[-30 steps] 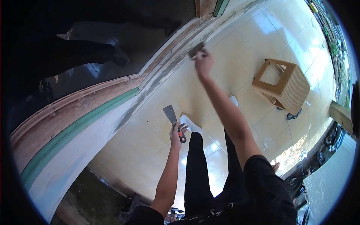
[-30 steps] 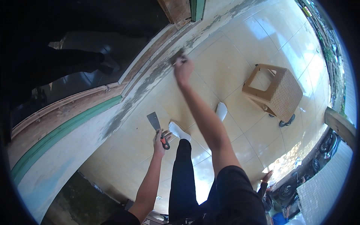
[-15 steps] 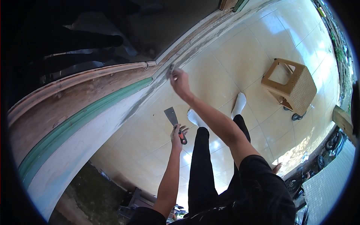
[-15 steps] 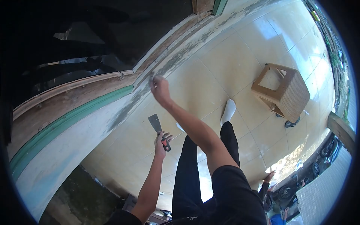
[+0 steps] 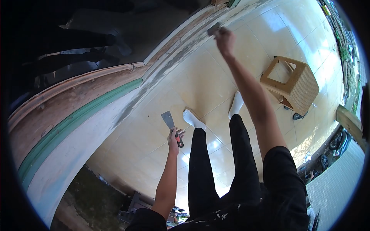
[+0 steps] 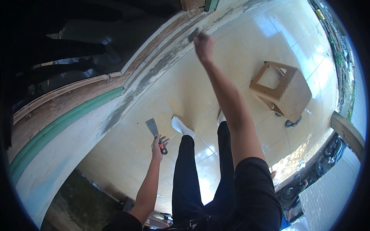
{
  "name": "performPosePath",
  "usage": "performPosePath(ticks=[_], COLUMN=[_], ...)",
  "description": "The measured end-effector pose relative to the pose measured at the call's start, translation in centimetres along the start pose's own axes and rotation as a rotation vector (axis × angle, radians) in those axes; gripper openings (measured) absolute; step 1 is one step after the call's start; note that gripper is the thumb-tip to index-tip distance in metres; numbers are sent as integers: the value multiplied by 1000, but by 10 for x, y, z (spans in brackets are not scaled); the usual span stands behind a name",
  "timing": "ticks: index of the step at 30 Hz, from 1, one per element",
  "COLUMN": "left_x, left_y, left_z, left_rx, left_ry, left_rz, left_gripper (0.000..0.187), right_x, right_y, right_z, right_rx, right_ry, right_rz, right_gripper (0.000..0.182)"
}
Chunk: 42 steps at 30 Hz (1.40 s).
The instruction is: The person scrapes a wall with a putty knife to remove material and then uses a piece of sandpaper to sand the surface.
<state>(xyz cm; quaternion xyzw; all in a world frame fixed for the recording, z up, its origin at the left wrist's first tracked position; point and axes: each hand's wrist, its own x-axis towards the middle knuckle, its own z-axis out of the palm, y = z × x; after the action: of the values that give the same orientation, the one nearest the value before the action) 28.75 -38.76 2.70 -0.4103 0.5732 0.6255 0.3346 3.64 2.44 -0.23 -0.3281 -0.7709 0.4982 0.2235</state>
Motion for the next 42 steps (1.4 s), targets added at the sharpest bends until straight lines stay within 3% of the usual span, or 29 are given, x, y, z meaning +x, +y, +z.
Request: performPosePath(ticks=[1, 3, 5, 7, 8, 9, 12, 13, 17, 21, 22, 25, 27, 30, 33, 34, 36, 39, 41, 42], left_x=[0, 0, 3, 4, 4, 4, 6, 5, -5, -13, -14, -11, -10, -10, -15, -16, -19, -24, -29, -27], left_y=[-2, -5, -5, -1, 1, -1, -5, -4, 3, 7, 8, 8, 8, 9, 12, 11, 7, 3, 4, 2], left_z=[0, 1, 5, 9, 12, 16, 8, 5, -11, -20, -24, -20, -21, -16, -11, -10, -9, 2, 23, 24], left_rx=[-1, 17, 3, -5, -9, -15, -3, 1, -1, -49, -41, -45, -20, 10, 16, 2, -10, 13, 15, 19], left_ry=[1, 15, 15, 25, 28, 28, -19, -18, 13, 67, 71, 54, 74, 83, 92, 84, 74, 74, 126, 133], left_rz=[-4, -15, -15, -23, -15, -14, 22, 24, 12, 17, 17, 17, 9, 9, 7, 23, 36, 26, 14, 12], left_gripper=[34, 36, 35, 34, 34, 33, 33, 33, 33, 32, 32, 32, 32, 32, 30, 30, 29, 34, 32, 32], right_x=[37, 86, 111, 128, 127, 121, 68, 58, -62, -193, -216, -290, -306, -272, -200, -178, -139, -51, 20, 55], right_y=[31, 40, 46, 73, 81, 72, 9, 28, 5, -60, -69, -78, -98, -86, -46, -33, -14, 20, 56, 64], right_z=[-12, -39, -62, -61, -54, -45, -16, 3, 74, 135, 141, 163, 147, 147, 136, 125, 96, 43, 11, -14], right_rx=[-14, 279, 157, -82, 133, 341, 48, -60, 107, 168, 245, 261, 229, 23, -16, -23, -40, -268, -365, -381], right_ry=[129, 386, 386, 309, 237, 165, 166, 192, 115, -64, -232, -902, -1095, -1016, -617, -534, -437, -477, -327, -75], right_rz=[6, 239, 305, 217, 270, 321, 103, 6, -41, 24, 45, -473, -550, -561, -390, -469, -468, -392, -403, -416], right_gripper=[17, 17, 22, 26, 26, 27, 19, 18, 8, 5, 9, 11, 14, 10, 14, 15, 15, 18, 20, 21])
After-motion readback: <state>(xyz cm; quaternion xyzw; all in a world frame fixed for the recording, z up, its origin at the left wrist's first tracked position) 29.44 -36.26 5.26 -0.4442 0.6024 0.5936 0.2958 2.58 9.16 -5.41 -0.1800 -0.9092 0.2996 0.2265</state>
